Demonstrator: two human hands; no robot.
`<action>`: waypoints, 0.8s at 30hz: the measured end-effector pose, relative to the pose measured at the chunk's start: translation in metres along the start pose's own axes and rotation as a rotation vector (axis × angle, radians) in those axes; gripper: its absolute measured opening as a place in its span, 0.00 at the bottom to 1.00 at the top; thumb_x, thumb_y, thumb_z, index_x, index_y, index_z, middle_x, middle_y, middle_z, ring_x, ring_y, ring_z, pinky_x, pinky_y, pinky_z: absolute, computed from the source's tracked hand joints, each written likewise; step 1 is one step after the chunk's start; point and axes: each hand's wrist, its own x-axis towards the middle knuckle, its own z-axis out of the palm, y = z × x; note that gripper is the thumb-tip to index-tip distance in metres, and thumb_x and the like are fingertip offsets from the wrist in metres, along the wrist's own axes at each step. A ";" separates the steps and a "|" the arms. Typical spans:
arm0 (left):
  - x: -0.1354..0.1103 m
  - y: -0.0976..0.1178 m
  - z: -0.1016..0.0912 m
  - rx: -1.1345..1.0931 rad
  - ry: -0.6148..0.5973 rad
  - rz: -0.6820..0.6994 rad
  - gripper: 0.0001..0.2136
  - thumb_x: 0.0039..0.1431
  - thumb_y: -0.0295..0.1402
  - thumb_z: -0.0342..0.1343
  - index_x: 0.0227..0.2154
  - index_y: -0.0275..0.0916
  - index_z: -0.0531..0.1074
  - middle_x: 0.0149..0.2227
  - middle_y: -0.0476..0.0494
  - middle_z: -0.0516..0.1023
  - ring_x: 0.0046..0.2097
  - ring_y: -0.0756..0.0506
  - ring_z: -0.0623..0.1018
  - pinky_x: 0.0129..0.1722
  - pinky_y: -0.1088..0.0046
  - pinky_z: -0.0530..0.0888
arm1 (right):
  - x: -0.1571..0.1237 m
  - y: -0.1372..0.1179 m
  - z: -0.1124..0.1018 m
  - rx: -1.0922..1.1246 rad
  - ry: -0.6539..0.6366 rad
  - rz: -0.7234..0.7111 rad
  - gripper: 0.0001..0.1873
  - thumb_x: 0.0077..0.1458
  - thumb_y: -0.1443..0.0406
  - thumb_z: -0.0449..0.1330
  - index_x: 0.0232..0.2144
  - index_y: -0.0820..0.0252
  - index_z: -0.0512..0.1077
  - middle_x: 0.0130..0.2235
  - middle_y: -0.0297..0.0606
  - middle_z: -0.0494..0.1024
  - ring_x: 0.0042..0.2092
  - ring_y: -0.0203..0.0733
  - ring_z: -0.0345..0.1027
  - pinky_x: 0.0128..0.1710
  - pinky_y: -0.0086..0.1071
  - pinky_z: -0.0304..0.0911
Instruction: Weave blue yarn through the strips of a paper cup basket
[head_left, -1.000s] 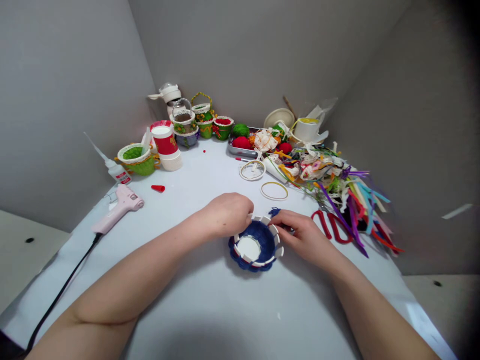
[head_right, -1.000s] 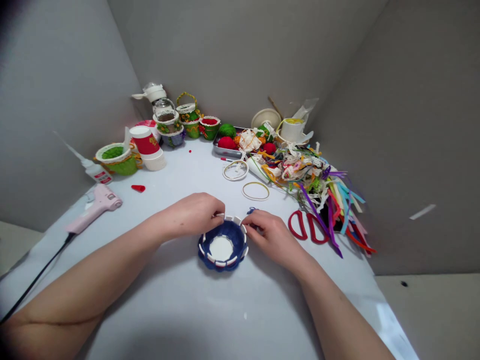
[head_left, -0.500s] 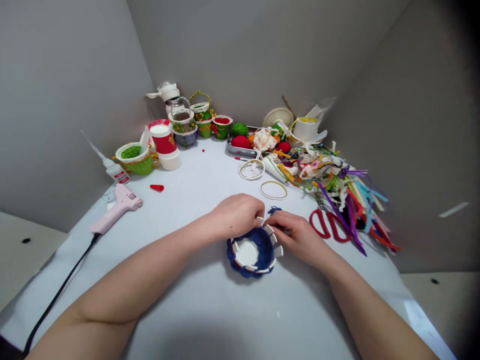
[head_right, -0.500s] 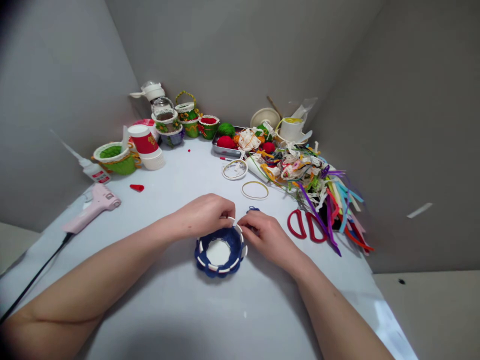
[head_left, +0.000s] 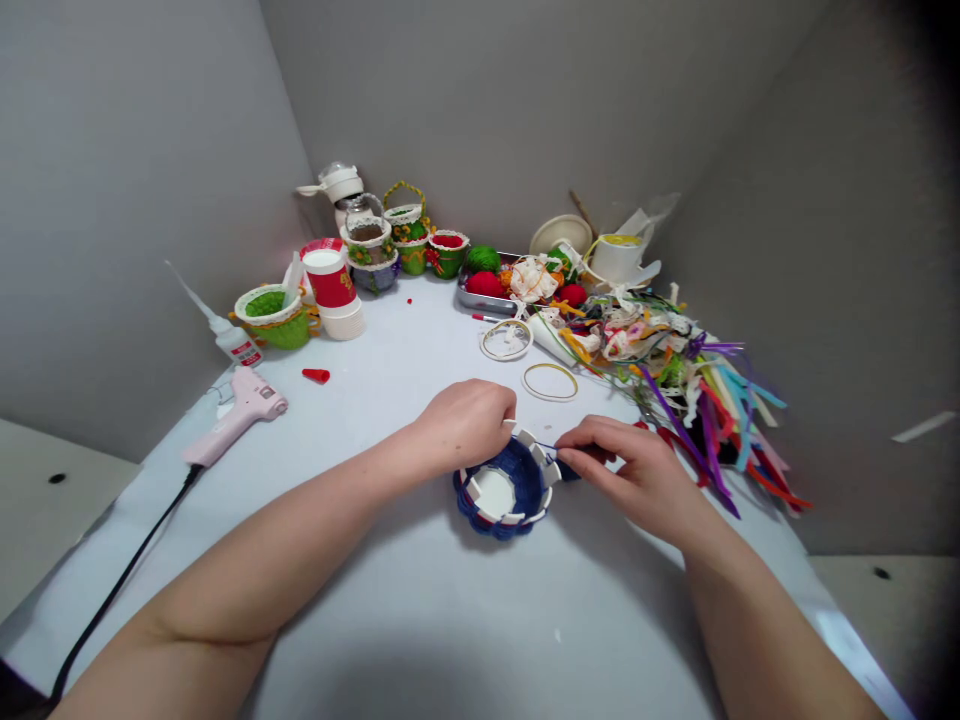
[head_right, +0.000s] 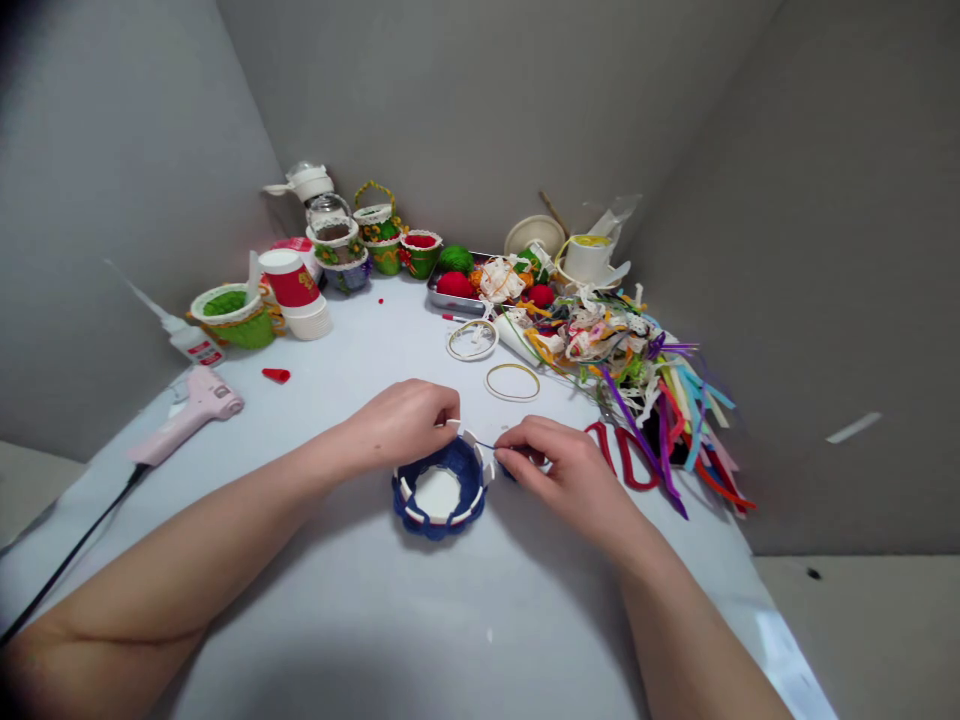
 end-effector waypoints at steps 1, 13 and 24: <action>0.000 0.000 0.000 0.000 -0.004 -0.003 0.09 0.54 0.33 0.48 0.31 0.39 0.74 0.32 0.44 0.78 0.35 0.45 0.74 0.32 0.72 0.67 | 0.000 -0.003 0.000 0.007 0.005 0.001 0.08 0.58 0.64 0.55 0.33 0.58 0.73 0.31 0.38 0.75 0.32 0.37 0.67 0.25 0.28 0.60; 0.000 0.001 0.002 0.019 0.000 -0.009 0.09 0.53 0.32 0.48 0.32 0.40 0.74 0.32 0.43 0.78 0.36 0.43 0.76 0.33 0.70 0.69 | 0.016 -0.027 0.007 -0.128 -0.023 -0.095 0.07 0.58 0.65 0.55 0.31 0.58 0.72 0.30 0.37 0.73 0.31 0.37 0.65 0.30 0.29 0.59; -0.001 0.002 -0.001 0.017 0.000 -0.001 0.09 0.52 0.31 0.47 0.31 0.40 0.73 0.32 0.43 0.78 0.36 0.43 0.75 0.33 0.71 0.68 | 0.009 -0.010 -0.011 -0.068 -0.111 -0.147 0.09 0.59 0.64 0.53 0.30 0.59 0.71 0.30 0.38 0.72 0.33 0.38 0.65 0.33 0.31 0.60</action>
